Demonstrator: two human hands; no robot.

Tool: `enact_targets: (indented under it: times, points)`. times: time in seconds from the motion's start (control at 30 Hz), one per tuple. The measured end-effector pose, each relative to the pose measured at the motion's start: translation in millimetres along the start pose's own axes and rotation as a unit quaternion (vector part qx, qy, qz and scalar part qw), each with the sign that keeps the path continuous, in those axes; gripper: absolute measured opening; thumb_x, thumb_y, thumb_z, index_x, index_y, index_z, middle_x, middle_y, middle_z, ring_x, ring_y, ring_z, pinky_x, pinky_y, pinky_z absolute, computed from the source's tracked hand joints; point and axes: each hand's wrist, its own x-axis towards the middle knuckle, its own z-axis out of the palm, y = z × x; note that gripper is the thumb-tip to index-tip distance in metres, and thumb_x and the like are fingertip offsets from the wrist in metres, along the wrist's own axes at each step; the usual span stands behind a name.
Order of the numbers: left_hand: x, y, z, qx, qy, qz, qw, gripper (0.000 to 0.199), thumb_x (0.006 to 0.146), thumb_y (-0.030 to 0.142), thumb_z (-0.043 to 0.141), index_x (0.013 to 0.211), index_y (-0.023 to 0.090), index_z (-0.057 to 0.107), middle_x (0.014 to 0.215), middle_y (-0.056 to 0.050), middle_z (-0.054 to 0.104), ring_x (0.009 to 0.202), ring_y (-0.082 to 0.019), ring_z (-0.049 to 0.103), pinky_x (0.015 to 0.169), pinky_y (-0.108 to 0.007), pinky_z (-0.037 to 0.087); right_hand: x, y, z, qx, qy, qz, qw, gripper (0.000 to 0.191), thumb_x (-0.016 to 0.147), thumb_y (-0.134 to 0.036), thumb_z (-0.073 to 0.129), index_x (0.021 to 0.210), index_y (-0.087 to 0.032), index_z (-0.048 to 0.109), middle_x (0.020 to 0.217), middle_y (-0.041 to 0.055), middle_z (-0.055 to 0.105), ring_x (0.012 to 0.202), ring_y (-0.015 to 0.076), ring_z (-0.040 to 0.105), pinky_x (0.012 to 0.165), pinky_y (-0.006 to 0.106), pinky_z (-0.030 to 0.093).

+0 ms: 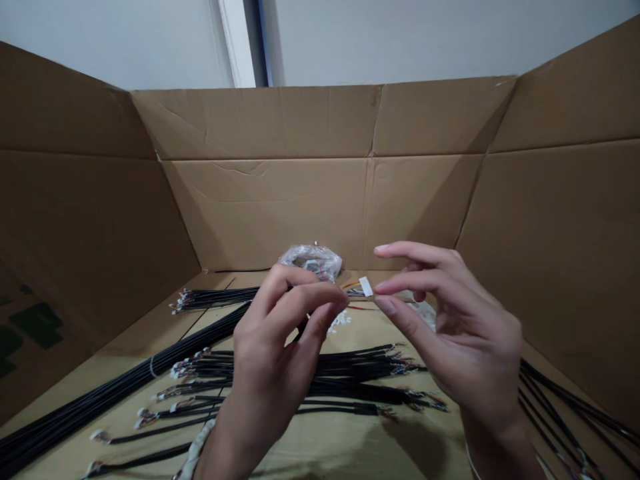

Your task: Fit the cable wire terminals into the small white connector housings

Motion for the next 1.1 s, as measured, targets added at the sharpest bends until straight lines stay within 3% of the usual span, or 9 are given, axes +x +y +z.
enact_targets:
  times: [0.2,0.43,0.9,1.1]
  points:
    - [1.0,-0.2,1.2,0.022,0.023,-0.001,0.999,0.022,0.100,0.012,0.062,0.101,0.032,0.071,0.098,0.000,0.062,0.091,-0.017,0.069,0.071,-0.031,0.061,-0.9,-4.5,1.4,-0.041,0.020,-0.008,0.999,0.020,0.089,-0.010,0.076,0.099,-0.027,0.076,0.119,0.0006,0.078,0.103,0.0212,0.067,0.091,0.040,0.051]
    - [1.0,-0.1,1.5,0.038,0.035,-0.006,0.999,0.022,0.100,0.013,0.062,0.099,0.032,0.071,0.099,-0.001,0.062,0.087,-0.017,0.069,0.067,-0.031,0.061,-4.2,-10.4,1.4,-0.060,0.023,-0.009,0.998,0.022,0.089,-0.008,0.075,0.100,-0.027,0.078,0.122,0.0004,0.078,0.090,0.0200,0.063,0.081,0.040,0.050]
    - [2.9,0.6,2.0,0.056,0.041,-0.005,0.998,0.020,0.100,0.014,0.063,0.099,0.032,0.071,0.101,0.000,0.062,0.085,-0.015,0.068,0.069,-0.029,0.061,-5.2,-12.0,2.7,-0.058,0.003,-0.008,0.998,0.024,0.089,-0.008,0.075,0.105,-0.025,0.079,0.125,0.0010,0.077,0.096,0.0185,0.063,0.083,0.037,0.051]
    - [4.2,-5.5,2.6,0.078,0.057,0.045,0.994,0.020,0.095,0.009,0.069,0.100,0.028,0.072,0.100,0.002,0.061,0.083,-0.011,0.064,0.063,-0.021,0.057,-6.0,-13.2,3.7,-0.079,0.003,-0.034,0.996,0.025,0.089,-0.006,0.073,0.107,-0.022,0.078,0.124,0.0035,0.077,0.099,0.0196,0.065,0.082,0.036,0.051]
